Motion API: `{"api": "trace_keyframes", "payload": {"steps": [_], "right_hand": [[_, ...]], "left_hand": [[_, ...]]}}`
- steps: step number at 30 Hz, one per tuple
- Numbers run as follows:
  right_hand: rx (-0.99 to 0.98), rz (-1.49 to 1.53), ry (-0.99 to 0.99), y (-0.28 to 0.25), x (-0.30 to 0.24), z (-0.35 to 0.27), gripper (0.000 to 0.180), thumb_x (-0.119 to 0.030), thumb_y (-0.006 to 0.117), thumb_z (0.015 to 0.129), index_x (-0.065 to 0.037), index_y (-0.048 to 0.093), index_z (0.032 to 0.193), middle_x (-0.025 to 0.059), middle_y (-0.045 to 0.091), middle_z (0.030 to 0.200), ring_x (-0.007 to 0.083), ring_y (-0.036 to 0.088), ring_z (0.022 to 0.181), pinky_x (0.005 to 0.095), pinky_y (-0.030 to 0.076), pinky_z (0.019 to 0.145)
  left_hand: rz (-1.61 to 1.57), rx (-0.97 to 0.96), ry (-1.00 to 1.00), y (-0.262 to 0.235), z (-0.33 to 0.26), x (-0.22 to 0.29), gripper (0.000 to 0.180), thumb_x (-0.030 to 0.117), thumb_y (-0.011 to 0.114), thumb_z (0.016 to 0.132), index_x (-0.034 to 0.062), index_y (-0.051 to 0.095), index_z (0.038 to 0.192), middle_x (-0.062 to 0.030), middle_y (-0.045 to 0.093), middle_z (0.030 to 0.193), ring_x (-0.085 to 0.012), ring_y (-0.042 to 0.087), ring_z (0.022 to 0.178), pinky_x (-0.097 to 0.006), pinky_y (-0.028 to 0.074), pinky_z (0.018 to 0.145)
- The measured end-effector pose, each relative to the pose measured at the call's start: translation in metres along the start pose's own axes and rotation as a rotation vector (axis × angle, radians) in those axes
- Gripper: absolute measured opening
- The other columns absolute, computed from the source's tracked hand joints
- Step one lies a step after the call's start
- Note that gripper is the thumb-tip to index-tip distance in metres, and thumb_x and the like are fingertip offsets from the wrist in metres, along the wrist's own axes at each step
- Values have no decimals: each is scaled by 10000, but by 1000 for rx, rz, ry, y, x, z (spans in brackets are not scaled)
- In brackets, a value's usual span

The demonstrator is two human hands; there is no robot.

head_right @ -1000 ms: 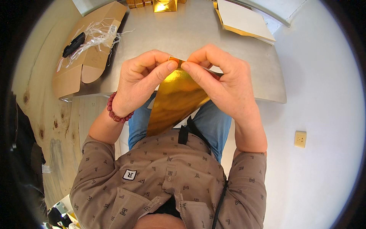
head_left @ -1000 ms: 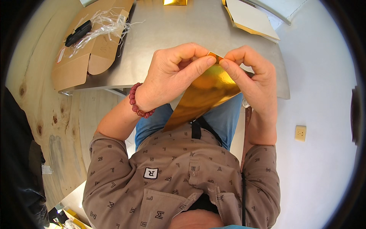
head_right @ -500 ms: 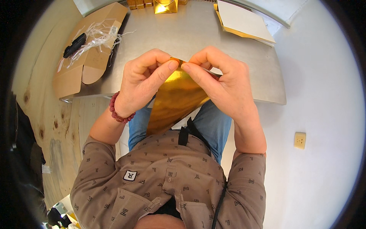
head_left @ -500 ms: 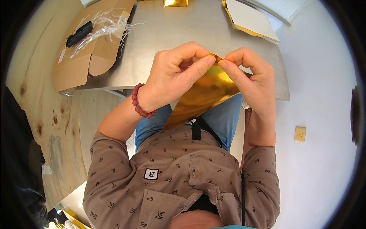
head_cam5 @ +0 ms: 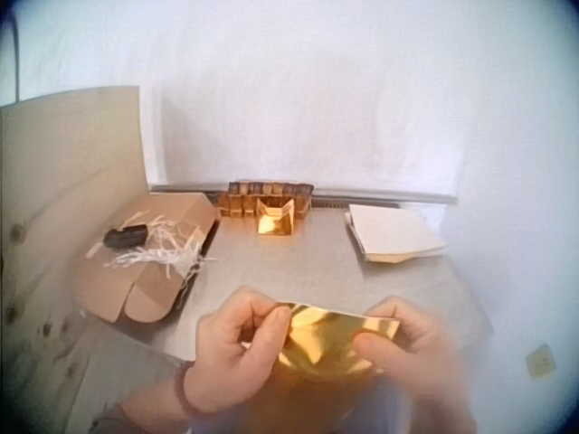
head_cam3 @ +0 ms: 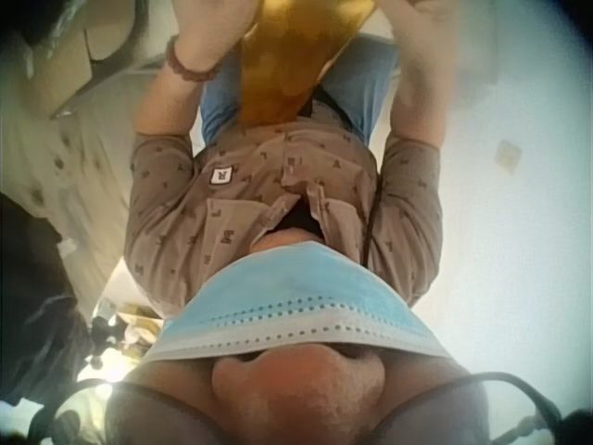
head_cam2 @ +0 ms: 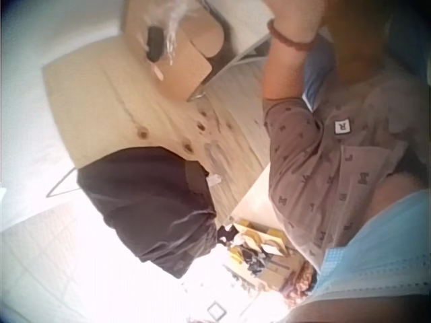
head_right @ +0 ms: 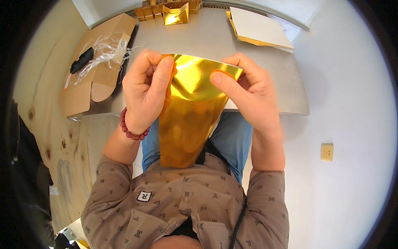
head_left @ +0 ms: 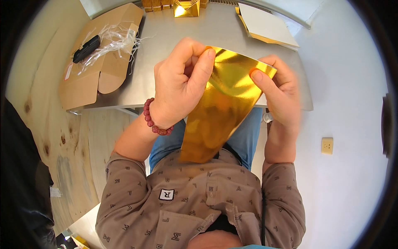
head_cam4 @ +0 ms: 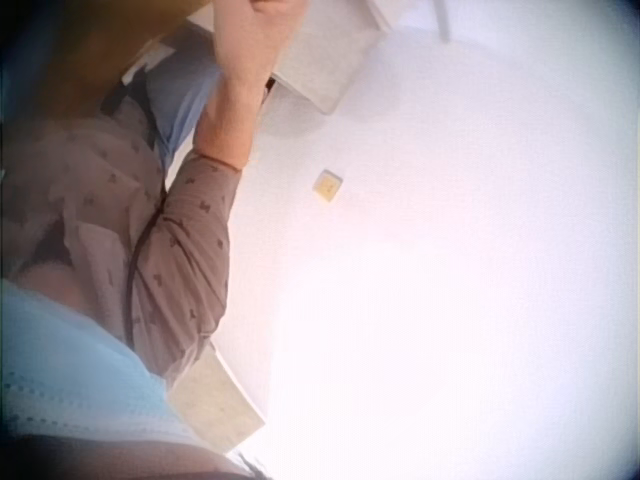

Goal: The person folds a gold-colored sheet of paper into a small envelope-like shape by hand, then places it on a stack of similar finished items. They repeat the process with a second sheet.

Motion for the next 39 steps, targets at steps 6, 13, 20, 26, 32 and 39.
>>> {"api": "trace_keyframes", "payload": {"steps": [6, 13, 20, 26, 32, 39], "right_hand": [[177, 152, -70, 9, 16, -3, 115, -86, 713, 986, -19, 651, 1056, -14, 685, 908, 21, 585, 809, 197, 462, 708], [348, 62, -228, 18, 28, -7, 132, -124, 693, 1016, -34, 606, 975, -65, 601, 798, -13, 482, 683, 174, 372, 580], [426, -67, -362, 14, 28, -8, 242, -169, 598, 1075, -48, 554, 869, -85, 475, 737, -3, 355, 648, 189, 292, 555], [386, 44, -265, 13, 37, -4, 278, -180, 538, 1101, -43, 553, 859, -57, 510, 759, 18, 404, 693, 196, 342, 596], [374, -463, -367, 3, -15, -4, 104, -116, 627, 1006, -22, 673, 1004, 47, 685, 928, 138, 591, 902, 313, 481, 813], [-67, -773, -335, 22, -31, 17, 88, -110, 715, 893, -36, 710, 939, 68, 704, 884, 223, 623, 887, 349, 502, 808]], "left_hand": [[45, 56, 36, 5, -4, -3, 109, 78, 665, 1007, 21, 608, 933, 30, 549, 625, -17, 451, 551, -213, 383, 504], [67, 88, 76, 7, -8, -6, 105, 72, 660, 1010, 24, 607, 933, 28, 519, 632, -36, 446, 565, -216, 385, 517], [73, 86, 90, 8, -13, -5, 107, 67, 660, 1009, 24, 600, 932, 17, 527, 651, -38, 443, 573, -215, 380, 519], [61, 100, 135, 9, -13, -2, 103, 65, 668, 1002, 22, 607, 931, 10, 535, 661, -43, 457, 575, -223, 393, 520], [300, 28, 287, -4, -6, 6, 67, 24, 700, 951, 30, 635, 937, -60, 590, 729, -141, 543, 568, -258, 453, 544], [250, -100, 308, 6, -7, 10, 82, 36, 718, 936, 32, 637, 937, -85, 599, 723, -181, 550, 560, -276, 455, 536]]}}
Point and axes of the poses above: each hand's wrist, its own z-axis towards the middle knuckle, its own y-axis out of the palm, x = y × z, the point moved 2 cm from there along z, towards the middle knuckle
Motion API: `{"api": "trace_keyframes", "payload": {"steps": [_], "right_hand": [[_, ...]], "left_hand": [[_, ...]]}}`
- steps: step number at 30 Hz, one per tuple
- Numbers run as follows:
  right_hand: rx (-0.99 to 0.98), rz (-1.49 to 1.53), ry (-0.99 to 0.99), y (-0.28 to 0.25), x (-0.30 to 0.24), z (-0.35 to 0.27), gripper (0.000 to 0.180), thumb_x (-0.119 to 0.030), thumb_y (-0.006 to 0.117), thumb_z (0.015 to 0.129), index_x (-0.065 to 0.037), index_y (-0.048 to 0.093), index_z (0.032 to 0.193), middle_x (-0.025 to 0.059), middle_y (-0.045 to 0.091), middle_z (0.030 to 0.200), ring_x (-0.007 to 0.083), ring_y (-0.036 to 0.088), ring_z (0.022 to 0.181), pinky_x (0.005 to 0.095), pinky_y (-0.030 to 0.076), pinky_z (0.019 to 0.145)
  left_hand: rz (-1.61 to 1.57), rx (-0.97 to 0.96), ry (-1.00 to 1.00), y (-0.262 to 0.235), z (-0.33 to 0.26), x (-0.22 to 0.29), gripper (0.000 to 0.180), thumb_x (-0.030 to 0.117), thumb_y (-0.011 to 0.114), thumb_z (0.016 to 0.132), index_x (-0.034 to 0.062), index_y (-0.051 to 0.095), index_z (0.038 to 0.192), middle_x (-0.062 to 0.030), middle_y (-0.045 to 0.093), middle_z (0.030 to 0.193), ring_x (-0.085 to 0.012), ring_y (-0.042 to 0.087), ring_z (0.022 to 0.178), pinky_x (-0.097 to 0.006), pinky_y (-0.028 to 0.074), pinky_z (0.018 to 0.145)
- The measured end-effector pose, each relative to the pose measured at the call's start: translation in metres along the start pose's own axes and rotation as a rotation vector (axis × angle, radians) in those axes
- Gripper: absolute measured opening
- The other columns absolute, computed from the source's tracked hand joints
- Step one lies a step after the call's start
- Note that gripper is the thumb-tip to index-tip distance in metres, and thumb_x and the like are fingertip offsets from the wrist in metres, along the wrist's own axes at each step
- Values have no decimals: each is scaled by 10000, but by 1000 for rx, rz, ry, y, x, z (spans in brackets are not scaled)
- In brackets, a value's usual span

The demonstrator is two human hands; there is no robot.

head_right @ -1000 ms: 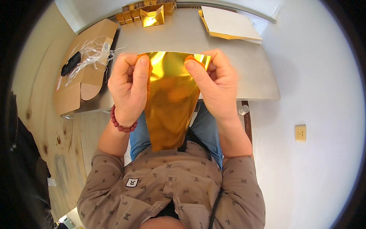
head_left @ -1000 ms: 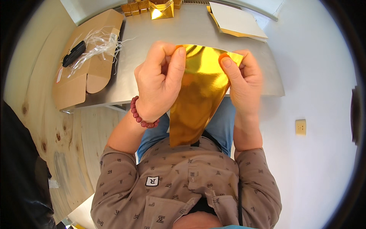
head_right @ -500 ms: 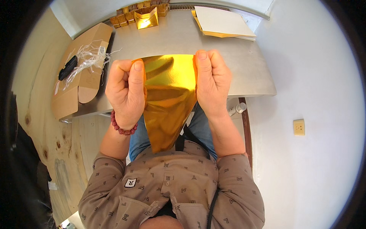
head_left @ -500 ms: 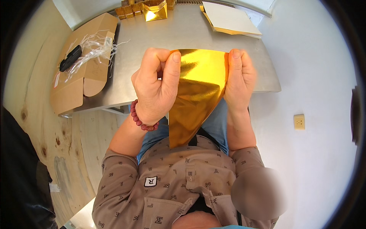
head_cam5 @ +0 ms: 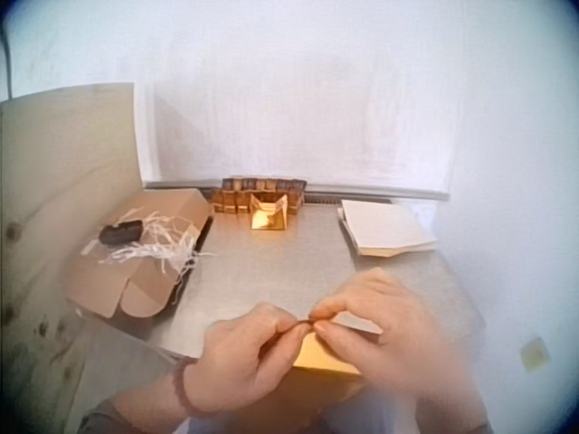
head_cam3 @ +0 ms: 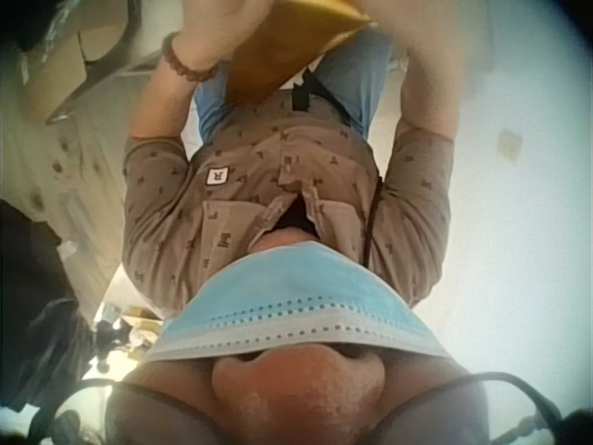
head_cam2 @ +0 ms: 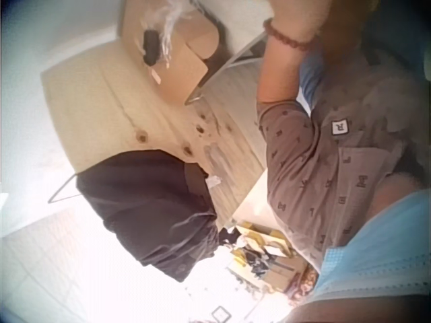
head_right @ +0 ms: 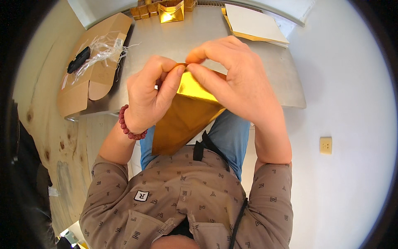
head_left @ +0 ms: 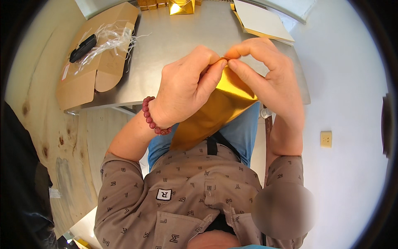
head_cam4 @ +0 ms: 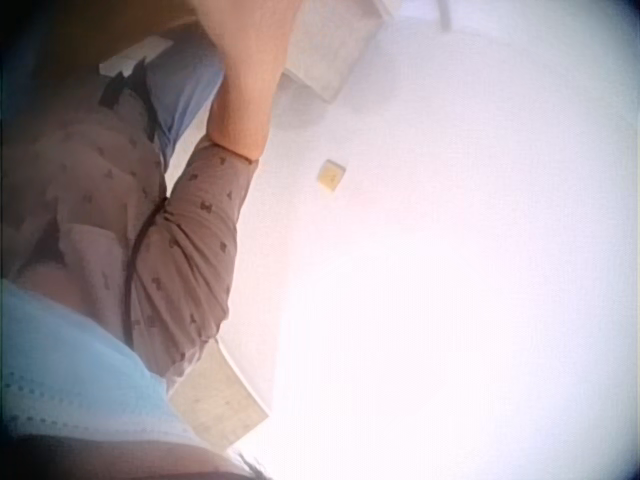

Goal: The person folds a gold-colored sheet of paper into a small envelope-like shape by hand, then places it on a stack of similar finished items. They repeat the process with a second sheet.

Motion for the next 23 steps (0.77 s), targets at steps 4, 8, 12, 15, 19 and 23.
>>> {"api": "trace_keyframes", "payload": {"steps": [4, 8, 12, 15, 19, 23], "right_hand": [[-46, 145, 139, 1, 3, 1, 81, -107, 703, 903, -29, 700, 926, 52, 703, 845, 200, 628, 853, 336, 499, 782], [-40, 174, 214, 1, 6, -1, 91, -110, 701, 904, -23, 695, 930, 64, 700, 841, 200, 632, 815, 330, 498, 760], [-58, 152, 232, 1, 7, 1, 107, -120, 704, 902, -20, 694, 938, 71, 700, 842, 194, 639, 793, 321, 499, 740], [-80, 139, 205, 0, 5, 3, 117, -128, 706, 903, -23, 698, 954, 71, 704, 848, 175, 648, 809, 309, 501, 740], [-117, 209, 208, 2, 7, 4, 132, -133, 707, 910, -13, 700, 963, 61, 714, 869, 165, 654, 838, 299, 503, 746], [-101, 327, 185, 6, 19, 5, 142, -129, 713, 918, -4, 701, 985, 56, 728, 937, 170, 654, 863, 282, 510, 850]], "left_hand": [[-146, -66, -238, -4, -6, -5, 87, 59, 713, 958, 23, 636, 938, -24, 590, 664, -79, 501, 535, -243, 413, 512], [-395, -64, -374, -3, -7, -10, 93, 72, 699, 978, 18, 638, 933, 47, 568, 656, 6, 459, 570, -207, 363, 500], [-375, -67, -357, -4, -8, -11, 92, 73, 694, 981, 20, 641, 929, 59, 560, 653, 14, 459, 577, -201, 354, 497], [-330, -79, -330, -4, -8, -11, 88, 72, 700, 974, 22, 644, 927, 47, 557, 636, 4, 462, 564, -206, 359, 496], [-318, -105, -314, -3, -8, -12, 80, 76, 705, 968, 26, 655, 932, 31, 556, 619, -9, 469, 551, -215, 365, 495], [-367, -143, -361, -4, -9, -17, 92, 110, 694, 985, 24, 670, 967, 21, 593, 645, -27, 491, 557, -222, 380, 503]]}}
Point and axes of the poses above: each hand's wrist, its own z-axis towards the middle knuckle, its own y-axis out of the palm, x = y × z, the point moved 2 cm from there along z, towards the middle knuckle
